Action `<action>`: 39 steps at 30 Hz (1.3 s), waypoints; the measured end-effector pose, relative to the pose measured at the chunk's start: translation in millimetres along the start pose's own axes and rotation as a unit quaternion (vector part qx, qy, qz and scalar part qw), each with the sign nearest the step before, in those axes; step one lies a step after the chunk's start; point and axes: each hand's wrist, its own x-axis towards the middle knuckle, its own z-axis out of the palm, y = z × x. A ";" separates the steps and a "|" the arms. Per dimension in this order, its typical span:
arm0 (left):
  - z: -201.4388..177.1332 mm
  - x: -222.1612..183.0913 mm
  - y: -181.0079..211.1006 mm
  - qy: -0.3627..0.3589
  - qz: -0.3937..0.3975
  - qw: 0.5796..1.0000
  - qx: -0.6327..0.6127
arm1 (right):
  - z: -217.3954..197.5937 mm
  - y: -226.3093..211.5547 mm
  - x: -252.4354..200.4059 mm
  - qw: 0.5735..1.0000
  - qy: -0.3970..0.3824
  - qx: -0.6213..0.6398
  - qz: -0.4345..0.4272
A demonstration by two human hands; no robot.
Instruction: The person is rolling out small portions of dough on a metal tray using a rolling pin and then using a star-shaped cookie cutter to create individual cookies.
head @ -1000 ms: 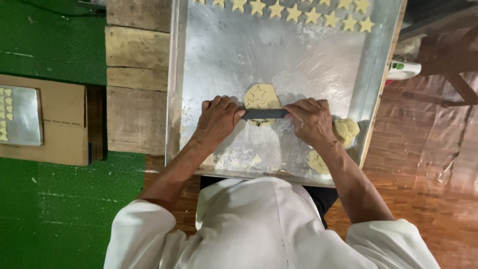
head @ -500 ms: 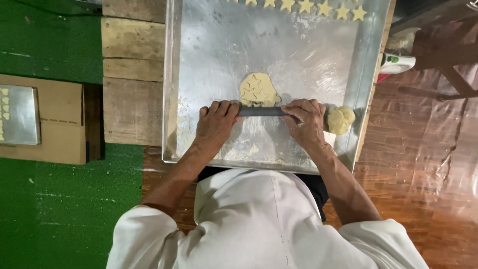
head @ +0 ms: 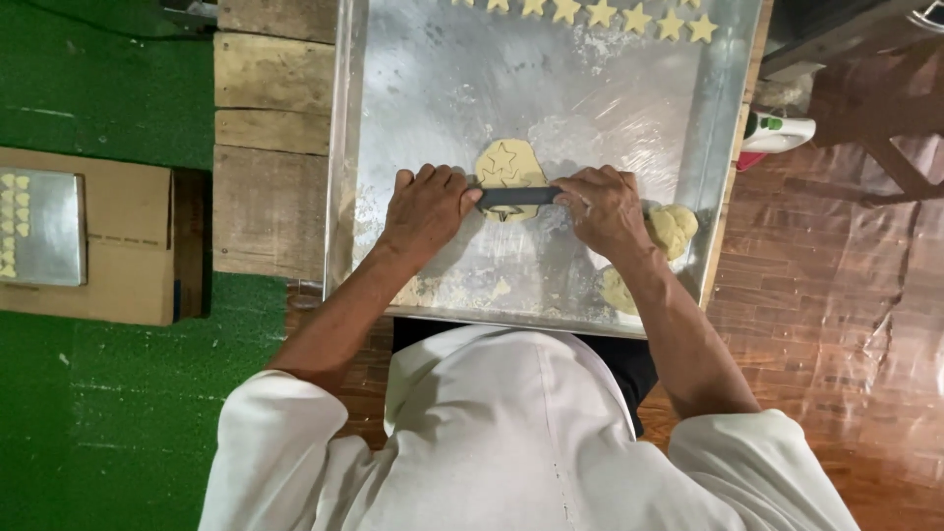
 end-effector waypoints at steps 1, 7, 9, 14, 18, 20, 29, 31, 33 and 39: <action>-2.4 -1.2 2.5 0.002 0.002 1.000 0.001 | -1.0 -1.7 -1.3 1.000 0.003 -0.002 0.000; -16.3 -24.0 21.3 -0.082 -0.023 0.996 0.000 | -3.6 -15.3 -21.6 0.997 0.014 0.047 0.051; -15.6 -33.0 24.3 -0.054 -0.014 0.997 0.050 | -8.4 -25.3 -27.1 0.995 0.027 0.059 0.074; -16.6 -16.7 18.5 -0.044 -0.017 0.998 0.028 | -2.1 -12.9 -20.8 0.999 0.001 0.022 0.047; -2.3 6.6 0.5 -0.053 -0.013 0.998 0.020 | 2.9 -3.5 -6.0 0.999 -0.014 -0.025 0.032; -4.6 6.7 2.3 -0.054 -0.016 0.998 0.021 | 3.7 -1.8 -6.9 0.999 -0.016 -0.017 0.031; 0.7 -31.2 21.1 0.023 -0.008 0.998 0.051 | -14.6 -30.0 -25.6 0.995 -0.010 0.036 0.093; 3.5 -38.3 22.8 0.070 0.006 0.994 0.089 | -13.6 -33.1 -30.3 0.994 -0.007 0.036 0.103; 2.1 -39.1 23.7 -0.030 -0.015 0.998 0.053 | -12.1 -32.6 -32.4 0.995 0.007 0.046 0.089; -23.3 -52.0 31.9 -0.101 -0.014 0.995 -0.021 | -5.1 -40.3 -51.4 0.998 -0.005 -0.034 0.047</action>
